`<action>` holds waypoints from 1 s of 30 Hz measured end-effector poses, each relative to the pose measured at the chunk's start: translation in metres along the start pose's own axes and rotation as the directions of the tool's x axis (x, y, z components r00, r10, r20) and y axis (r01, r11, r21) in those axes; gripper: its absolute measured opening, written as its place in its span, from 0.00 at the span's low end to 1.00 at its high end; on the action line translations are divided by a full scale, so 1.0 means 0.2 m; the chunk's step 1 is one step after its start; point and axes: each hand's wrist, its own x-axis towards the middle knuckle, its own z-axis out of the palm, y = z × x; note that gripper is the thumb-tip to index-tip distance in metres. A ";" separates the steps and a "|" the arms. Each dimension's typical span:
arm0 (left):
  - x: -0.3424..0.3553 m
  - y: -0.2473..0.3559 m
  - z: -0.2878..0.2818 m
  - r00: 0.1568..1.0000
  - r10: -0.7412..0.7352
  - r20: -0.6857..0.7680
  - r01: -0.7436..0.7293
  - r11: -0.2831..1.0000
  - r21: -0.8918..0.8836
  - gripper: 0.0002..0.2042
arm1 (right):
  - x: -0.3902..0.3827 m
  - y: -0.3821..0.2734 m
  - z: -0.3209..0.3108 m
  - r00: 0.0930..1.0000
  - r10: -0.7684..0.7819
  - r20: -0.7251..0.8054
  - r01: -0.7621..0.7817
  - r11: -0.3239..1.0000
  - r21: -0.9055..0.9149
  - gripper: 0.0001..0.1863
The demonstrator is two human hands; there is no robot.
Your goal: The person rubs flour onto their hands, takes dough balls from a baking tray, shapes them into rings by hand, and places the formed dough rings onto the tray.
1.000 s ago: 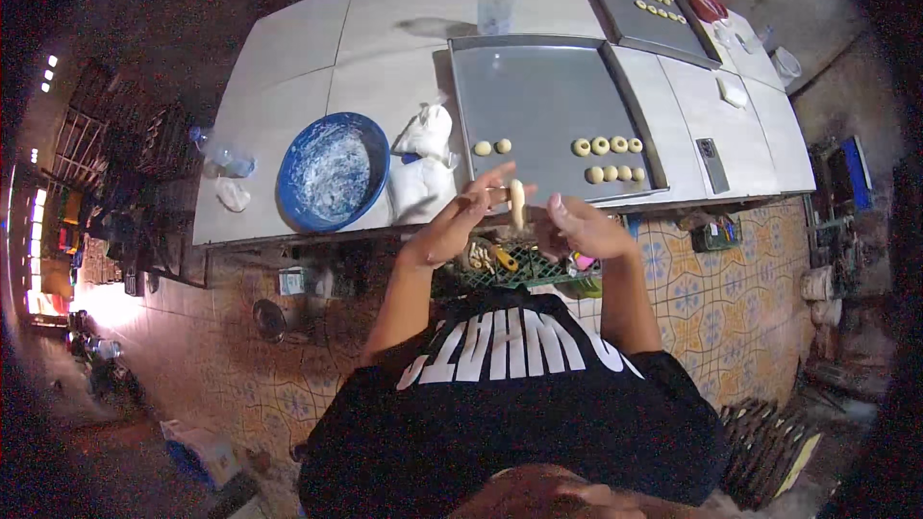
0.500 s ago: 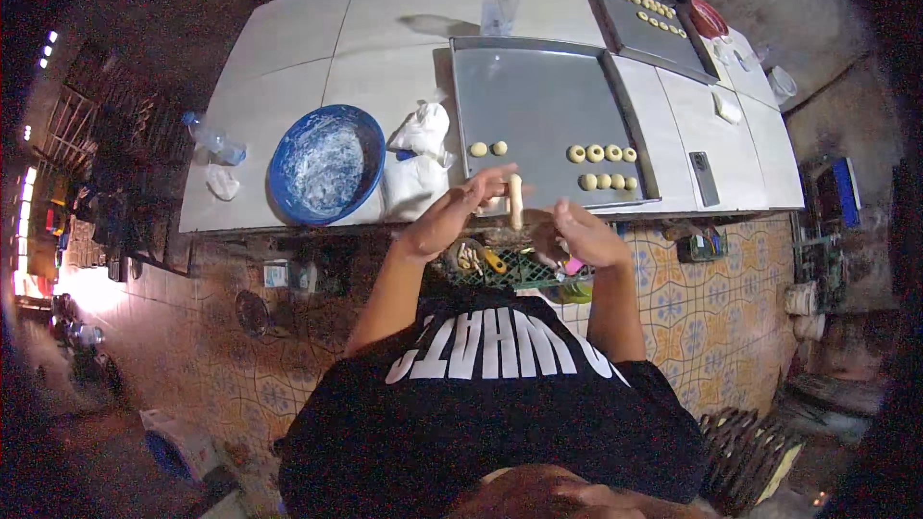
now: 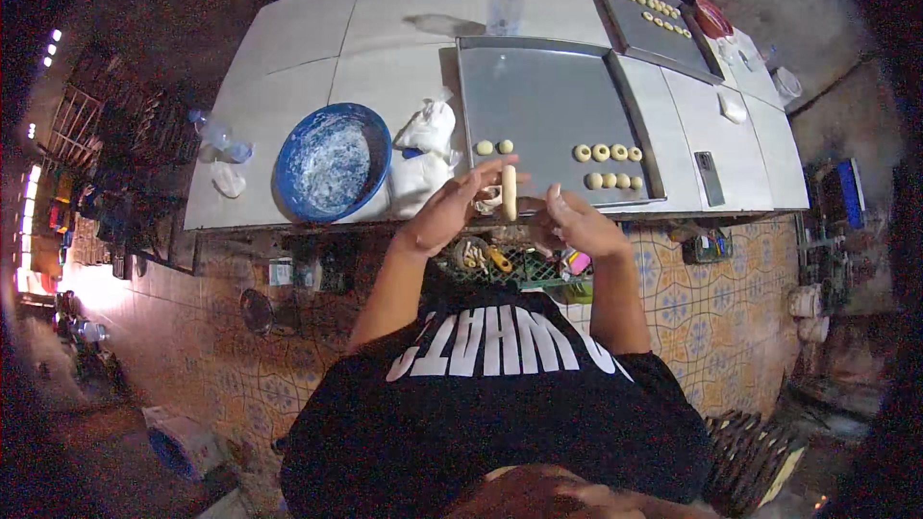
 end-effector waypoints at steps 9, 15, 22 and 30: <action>0.01 -0.06 0.02 0.978 -0.073 -0.196 0.055 0.994 -0.099 0.18 | 0.03 -0.07 0.00 0.957 -0.288 -0.037 0.283 0.895 0.345 0.24; 0.04 -0.09 0.02 0.968 -0.046 -0.248 -0.028 0.958 -0.287 0.11 | 0.08 -0.08 0.01 0.972 -0.148 -0.182 0.209 0.901 0.381 0.15; 0.09 -0.10 0.04 0.949 -0.132 -0.285 0.081 0.980 -0.184 0.19 | 0.09 -0.05 0.03 0.933 -0.207 -0.294 0.213 0.977 -0.010 0.21; 0.18 -0.28 0.02 0.936 -0.126 -0.330 0.114 0.992 -0.057 0.19 | 0.13 0.11 -0.01 0.917 -0.201 -0.345 0.164 0.977 -0.133 0.15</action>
